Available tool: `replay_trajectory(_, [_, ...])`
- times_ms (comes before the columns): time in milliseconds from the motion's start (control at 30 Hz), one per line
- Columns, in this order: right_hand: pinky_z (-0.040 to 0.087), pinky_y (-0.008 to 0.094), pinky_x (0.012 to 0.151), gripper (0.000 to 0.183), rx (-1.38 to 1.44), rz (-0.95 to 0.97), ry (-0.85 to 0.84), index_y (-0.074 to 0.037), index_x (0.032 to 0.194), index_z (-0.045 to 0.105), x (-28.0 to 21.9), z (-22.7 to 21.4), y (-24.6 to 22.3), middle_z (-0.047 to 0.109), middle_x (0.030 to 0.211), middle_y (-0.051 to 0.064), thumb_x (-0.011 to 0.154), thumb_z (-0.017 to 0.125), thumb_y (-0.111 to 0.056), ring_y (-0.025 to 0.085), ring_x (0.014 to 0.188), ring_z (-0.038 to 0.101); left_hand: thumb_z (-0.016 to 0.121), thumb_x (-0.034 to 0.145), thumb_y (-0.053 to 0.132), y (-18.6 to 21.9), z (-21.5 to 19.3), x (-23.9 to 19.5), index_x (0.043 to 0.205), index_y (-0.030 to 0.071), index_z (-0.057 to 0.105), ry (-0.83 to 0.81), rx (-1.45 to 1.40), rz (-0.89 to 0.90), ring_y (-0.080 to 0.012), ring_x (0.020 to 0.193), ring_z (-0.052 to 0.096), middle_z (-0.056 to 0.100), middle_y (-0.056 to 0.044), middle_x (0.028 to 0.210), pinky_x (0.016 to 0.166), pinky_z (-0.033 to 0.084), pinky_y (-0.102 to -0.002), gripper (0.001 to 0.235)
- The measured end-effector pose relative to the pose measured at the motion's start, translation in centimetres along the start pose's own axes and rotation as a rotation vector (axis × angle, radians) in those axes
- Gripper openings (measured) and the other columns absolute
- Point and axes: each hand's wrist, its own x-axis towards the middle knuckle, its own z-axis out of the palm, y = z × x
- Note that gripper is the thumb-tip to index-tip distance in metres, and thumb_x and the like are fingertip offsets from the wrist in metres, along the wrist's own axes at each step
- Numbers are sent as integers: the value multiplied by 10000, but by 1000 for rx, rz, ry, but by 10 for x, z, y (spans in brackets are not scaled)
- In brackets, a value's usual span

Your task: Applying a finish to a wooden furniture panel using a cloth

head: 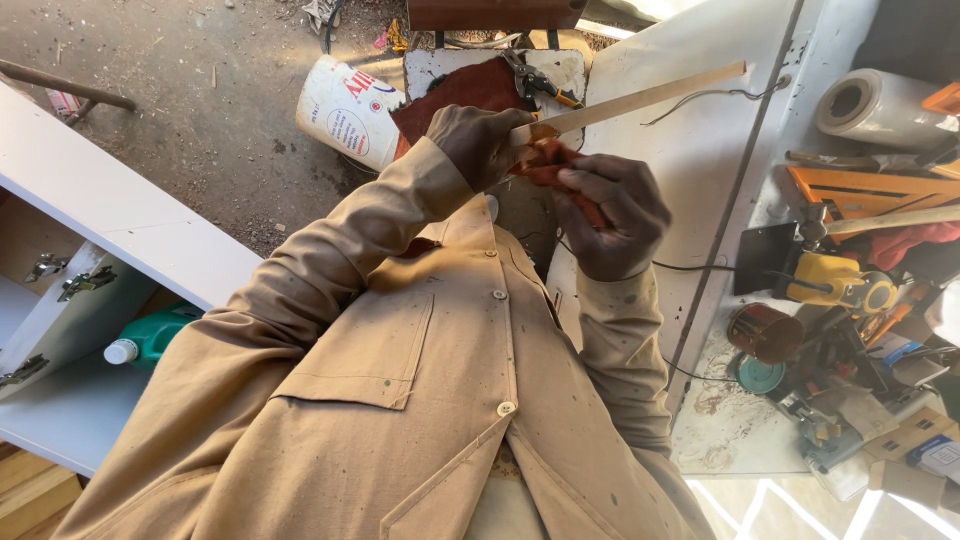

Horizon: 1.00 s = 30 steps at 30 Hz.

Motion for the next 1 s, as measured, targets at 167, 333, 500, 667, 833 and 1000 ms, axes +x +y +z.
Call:
replay_trajectory(167, [591,446,762,146,30,7,-3,48,946,822,16,-8,-12,695,892,211,828,898,10,370,847,734,769,916,307,3,-1,0,1205,181,700,14,-26,2,-387,740,758,785,-58,826,655,598,-517,322])
replay_trajectory(333, [583,457,741,130,123,41,-70,50,953,799,23,-4,-3,709,860,217,852,865,1,371,820,739,712,947,318,2,5,-2,1228,235,671,-8,18,32,-371,742,755,781,-33,851,641,597,-514,296])
replay_trajectory(500, [550,414,750,167,34,291,-74,71,966,784,27,-33,1,697,858,222,865,879,-22,317,830,721,702,972,326,23,-9,-9,1188,177,693,9,-43,8,-392,716,751,791,-56,849,665,602,-518,262])
replay_trajectory(667, [540,416,774,158,66,420,-164,62,961,751,44,-25,-20,696,857,234,899,836,-56,335,869,721,705,962,360,11,7,-14,1181,176,671,-36,-22,44,-394,736,748,782,-66,870,636,591,-526,288])
replay_trajectory(833, [531,326,698,151,-178,627,-144,-45,946,814,29,-49,19,705,780,129,823,876,-108,169,750,648,738,903,380,8,10,-18,1146,209,666,-43,63,7,-407,727,738,776,-32,925,654,591,-540,306])
replay_trajectory(1000, [510,317,608,127,-326,568,-143,-22,941,827,37,-58,17,688,734,170,824,862,-54,210,700,681,755,867,334,6,16,-23,1187,221,659,-37,78,-14,-407,750,739,777,-26,963,659,589,-557,353])
